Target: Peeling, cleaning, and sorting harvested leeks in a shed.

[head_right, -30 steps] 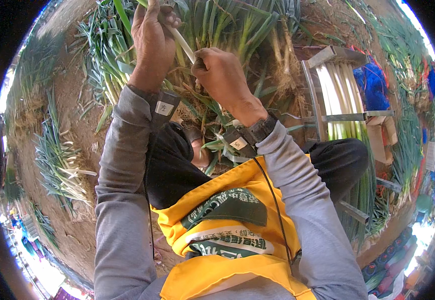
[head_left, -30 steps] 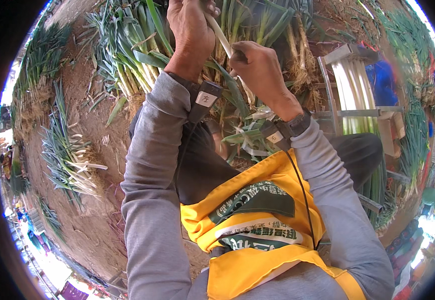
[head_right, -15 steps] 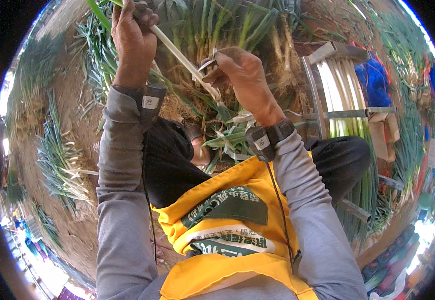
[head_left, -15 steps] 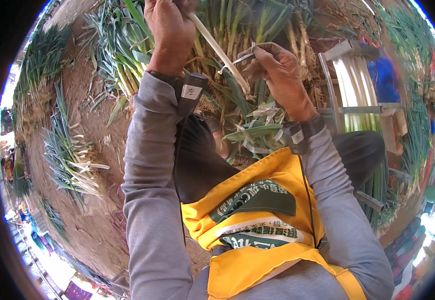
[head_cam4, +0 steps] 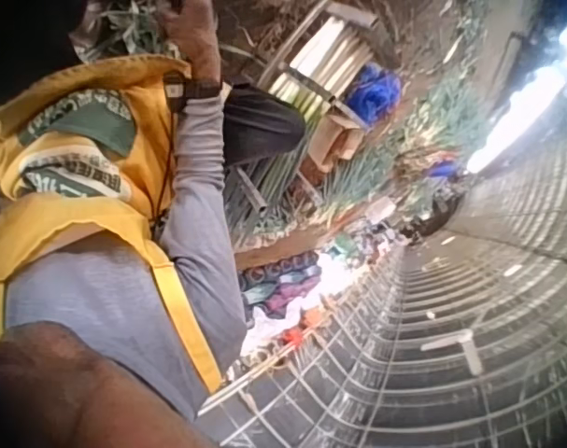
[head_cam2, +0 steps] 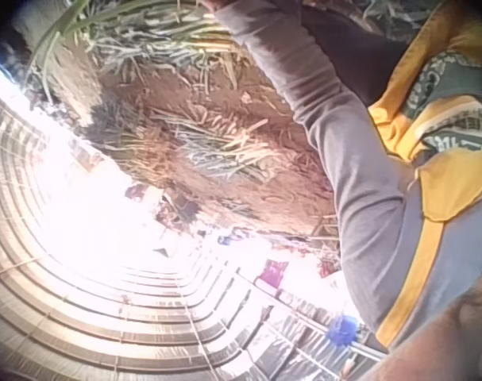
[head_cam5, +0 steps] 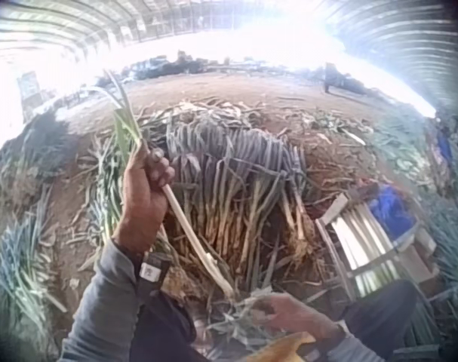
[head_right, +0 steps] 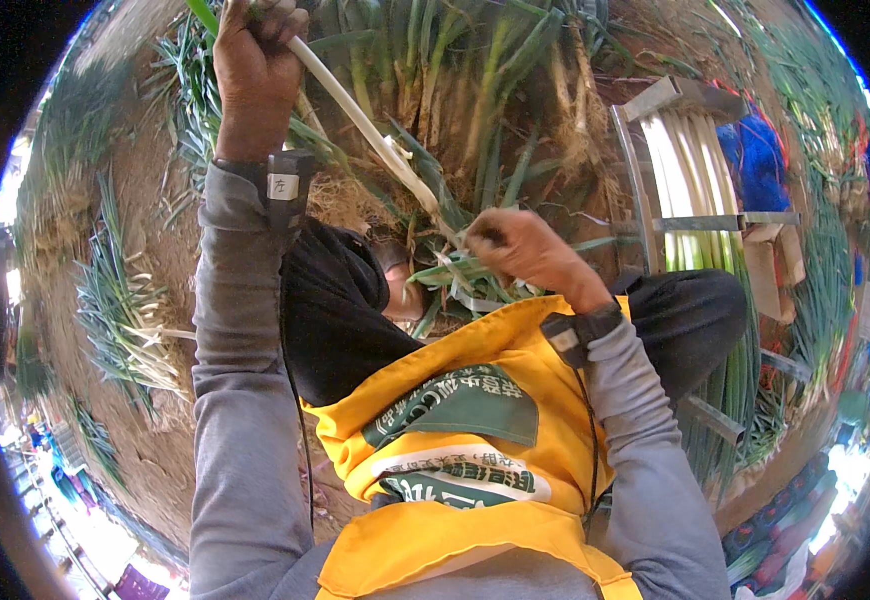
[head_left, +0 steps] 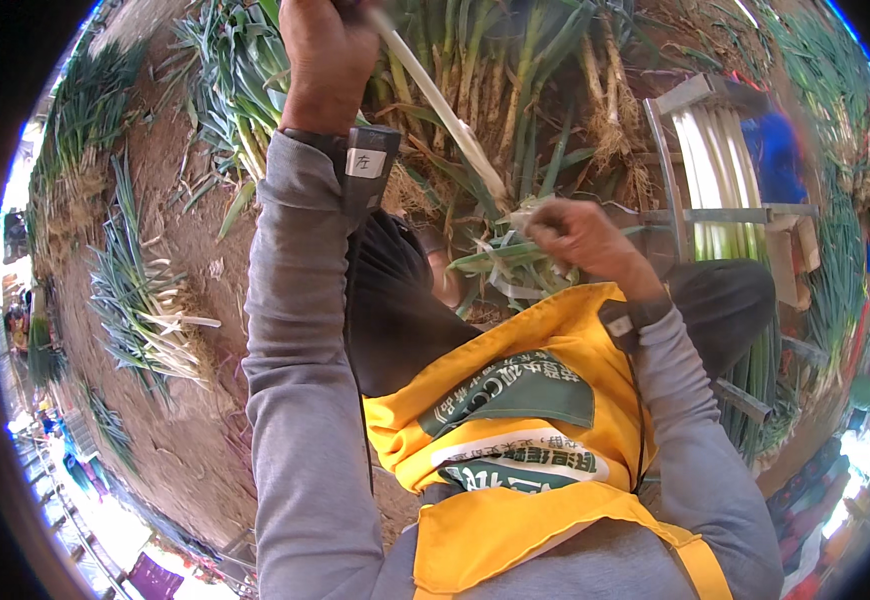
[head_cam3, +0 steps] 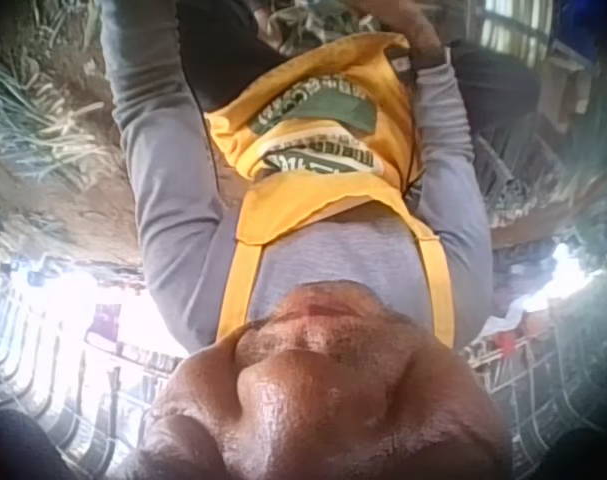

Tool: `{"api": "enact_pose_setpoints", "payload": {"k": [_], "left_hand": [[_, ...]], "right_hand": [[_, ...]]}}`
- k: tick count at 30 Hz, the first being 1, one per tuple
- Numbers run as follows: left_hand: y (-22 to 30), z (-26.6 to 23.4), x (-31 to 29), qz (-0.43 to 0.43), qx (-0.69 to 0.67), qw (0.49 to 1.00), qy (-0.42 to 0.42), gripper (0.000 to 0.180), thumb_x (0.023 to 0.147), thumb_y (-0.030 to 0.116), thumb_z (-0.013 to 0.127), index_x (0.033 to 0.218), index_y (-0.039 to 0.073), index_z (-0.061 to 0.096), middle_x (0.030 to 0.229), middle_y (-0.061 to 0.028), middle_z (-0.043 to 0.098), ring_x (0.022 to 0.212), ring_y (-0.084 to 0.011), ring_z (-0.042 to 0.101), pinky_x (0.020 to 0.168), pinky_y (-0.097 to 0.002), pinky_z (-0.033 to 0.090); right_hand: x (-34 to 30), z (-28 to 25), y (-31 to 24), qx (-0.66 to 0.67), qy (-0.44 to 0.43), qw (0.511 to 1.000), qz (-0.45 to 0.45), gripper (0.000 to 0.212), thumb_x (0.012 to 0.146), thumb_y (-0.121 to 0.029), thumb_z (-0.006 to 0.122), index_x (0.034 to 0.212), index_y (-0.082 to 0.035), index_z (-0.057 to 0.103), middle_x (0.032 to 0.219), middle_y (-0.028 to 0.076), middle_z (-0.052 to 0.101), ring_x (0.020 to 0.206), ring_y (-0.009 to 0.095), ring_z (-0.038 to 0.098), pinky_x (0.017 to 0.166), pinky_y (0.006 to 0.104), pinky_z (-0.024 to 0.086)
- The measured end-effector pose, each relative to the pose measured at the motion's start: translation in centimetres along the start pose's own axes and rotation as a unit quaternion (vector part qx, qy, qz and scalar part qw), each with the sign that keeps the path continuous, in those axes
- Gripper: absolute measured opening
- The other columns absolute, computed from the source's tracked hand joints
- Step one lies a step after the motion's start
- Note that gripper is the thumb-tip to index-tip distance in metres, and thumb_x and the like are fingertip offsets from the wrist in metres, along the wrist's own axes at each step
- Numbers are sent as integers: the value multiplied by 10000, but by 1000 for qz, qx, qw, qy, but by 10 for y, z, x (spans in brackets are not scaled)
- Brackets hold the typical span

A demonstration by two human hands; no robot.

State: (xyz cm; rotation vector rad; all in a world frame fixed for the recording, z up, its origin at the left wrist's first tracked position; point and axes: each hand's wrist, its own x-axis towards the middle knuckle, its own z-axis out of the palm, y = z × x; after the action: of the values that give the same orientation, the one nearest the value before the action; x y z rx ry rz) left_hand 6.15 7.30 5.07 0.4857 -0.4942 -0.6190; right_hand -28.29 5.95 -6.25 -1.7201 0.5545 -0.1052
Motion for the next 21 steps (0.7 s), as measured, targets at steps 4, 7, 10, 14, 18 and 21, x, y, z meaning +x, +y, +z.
{"api": "enact_pose_setpoints", "payload": {"k": [4, 7, 10, 14, 18, 21], "left_hand": [[-2, 0, 4, -13, -18, 1000, -21, 279, 1044, 242, 566, 815, 106, 483, 637, 11, 361, 563, -110, 350, 535, -278, 341], [3, -5, -3, -31, -45, 998, -36, 306, 1066, 239, 514, 804, 87, 467, 643, 0, 349, 570, -117, 342, 533, -275, 336], [0, -8, 0, -55, -76, 996, -7, 312, 1084, 245, 463, 832, 64, 490, 673, -13, 383, 574, -120, 325, 531, -271, 331], [2, -19, 14, -42, -102, 991, -74, 301, 1079, 241, 479, 836, 64, 497, 659, -7, 383, 572, -118, 320, 548, -275, 329], [19, -17, 12, 24, -15, 1000, -9, 298, 1057, 254, 539, 807, 102, 487, 651, 10, 390, 563, -121, 342, 565, -279, 338], [20, -18, 17, 24, 2, 1000, 15, 294, 1043, 265, 571, 803, 114, 491, 655, 9, 409, 564, -119, 367, 569, -283, 346]], "right_hand": [[13, 11, 34, -247, 63, 959, -127, 189, 917, -110, 678, 1087, -27, 688, 962, 104, 707, 784, 245, 692, 684, 352, 555], [30, 5, -21, -41, 161, 975, -144, 339, 957, -124, 649, 1283, -29, 645, 1203, 151, 673, 921, 249, 691, 762, 354, 585], [53, 1, -93, 72, 108, 985, -116, 307, 978, -125, 627, 1265, -20, 650, 1130, 144, 689, 824, 205, 689, 725, 326, 578], [75, 16, -86, -95, 29, 967, -233, 242, 1004, -204, 626, 1146, -23, 702, 889, 75, 702, 664, 82, 641, 565, 267, 505], [38, 31, -40, -145, 2, 980, -140, 196, 973, -170, 648, 1105, -35, 699, 837, 115, 713, 712, 221, 677, 638, 327, 513], [10, 44, 54, -299, -31, 948, -108, 213, 936, -155, 667, 1121, -51, 693, 901, 142, 712, 763, 318, 684, 686, 393, 529]]}}
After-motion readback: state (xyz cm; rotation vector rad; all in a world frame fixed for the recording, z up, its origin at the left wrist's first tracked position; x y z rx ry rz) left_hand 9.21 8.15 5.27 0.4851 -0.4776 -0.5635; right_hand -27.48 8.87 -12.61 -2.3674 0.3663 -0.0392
